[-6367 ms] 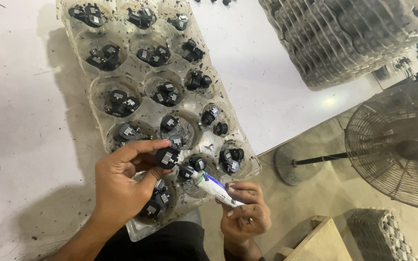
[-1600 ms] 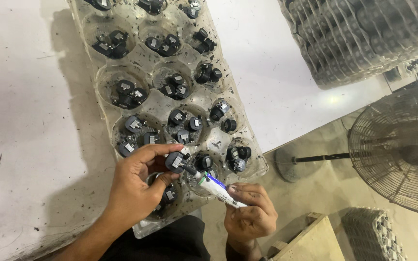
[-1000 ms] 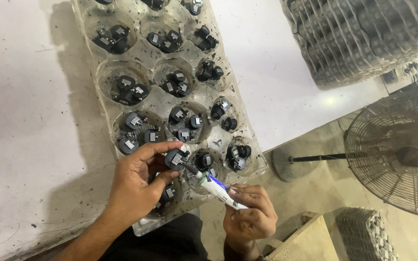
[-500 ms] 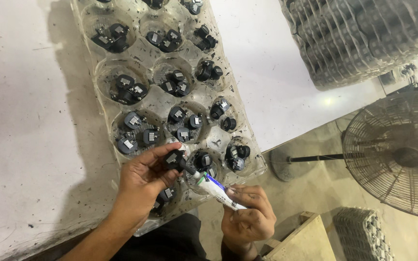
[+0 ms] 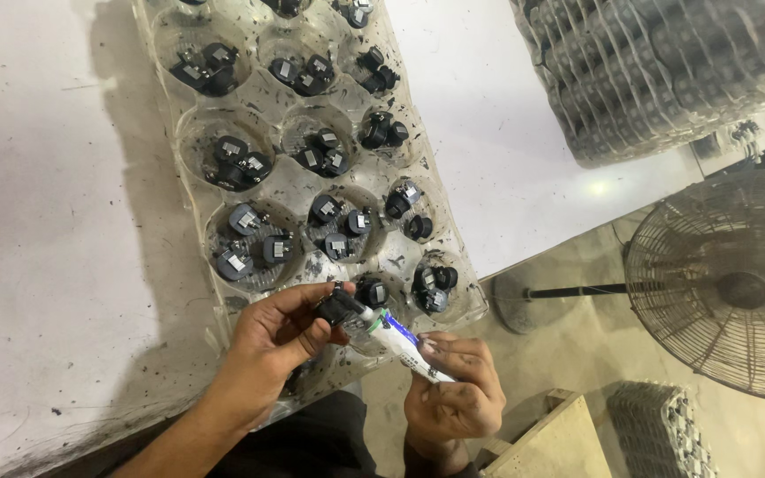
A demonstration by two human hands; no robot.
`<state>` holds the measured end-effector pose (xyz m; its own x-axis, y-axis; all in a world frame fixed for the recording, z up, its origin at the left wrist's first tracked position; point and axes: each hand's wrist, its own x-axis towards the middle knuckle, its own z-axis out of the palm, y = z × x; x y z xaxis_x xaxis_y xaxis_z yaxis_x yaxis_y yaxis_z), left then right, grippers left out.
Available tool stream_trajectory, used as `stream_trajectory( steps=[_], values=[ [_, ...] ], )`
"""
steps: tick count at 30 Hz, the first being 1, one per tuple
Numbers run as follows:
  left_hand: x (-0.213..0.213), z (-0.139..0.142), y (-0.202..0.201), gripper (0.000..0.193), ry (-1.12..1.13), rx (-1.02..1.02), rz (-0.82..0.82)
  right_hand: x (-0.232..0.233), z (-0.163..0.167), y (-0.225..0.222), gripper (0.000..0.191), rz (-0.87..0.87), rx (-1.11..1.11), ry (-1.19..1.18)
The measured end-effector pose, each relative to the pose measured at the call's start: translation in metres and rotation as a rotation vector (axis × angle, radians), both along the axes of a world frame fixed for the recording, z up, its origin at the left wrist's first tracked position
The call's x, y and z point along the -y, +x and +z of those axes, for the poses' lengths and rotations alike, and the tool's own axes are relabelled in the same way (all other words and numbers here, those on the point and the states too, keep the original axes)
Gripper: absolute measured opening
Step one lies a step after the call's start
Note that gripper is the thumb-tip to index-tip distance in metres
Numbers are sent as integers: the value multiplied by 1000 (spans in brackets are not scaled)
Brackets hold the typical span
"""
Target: The person picks small black plastic components one at a time from a molded tray on the workbench, holds each in one hand, and squeezes adhesive from a tube onto the part with the other hand, then places the treated part back on the table or tray and reaches for the next one.
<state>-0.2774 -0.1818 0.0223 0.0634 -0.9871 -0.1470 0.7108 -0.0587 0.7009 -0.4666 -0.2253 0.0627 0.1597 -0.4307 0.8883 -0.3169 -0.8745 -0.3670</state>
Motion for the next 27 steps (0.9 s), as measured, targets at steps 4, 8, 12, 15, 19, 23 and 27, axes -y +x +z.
stream_trajectory(
  steps=[4,8,12,15,19,23,27],
  values=[
    [0,-1,0,38,-10,-19,25,-1,2,0,41,-18,-18,2],
    [0,-4,-1,39,10,-60,26,-2,3,-1,40,-7,-24,18],
    [0,-10,0,39,-3,-93,23,-1,4,-1,38,19,-23,23],
    [-1,-10,-1,37,0,-143,18,0,4,-2,38,0,-54,24],
    [12,6,9,42,66,5,41,12,-2,-7,39,24,2,26],
    [46,36,42,40,-143,649,154,22,-13,-20,41,24,204,29],
    [70,54,52,41,-101,1248,-79,40,-14,-48,44,-31,285,-30]
  ],
)
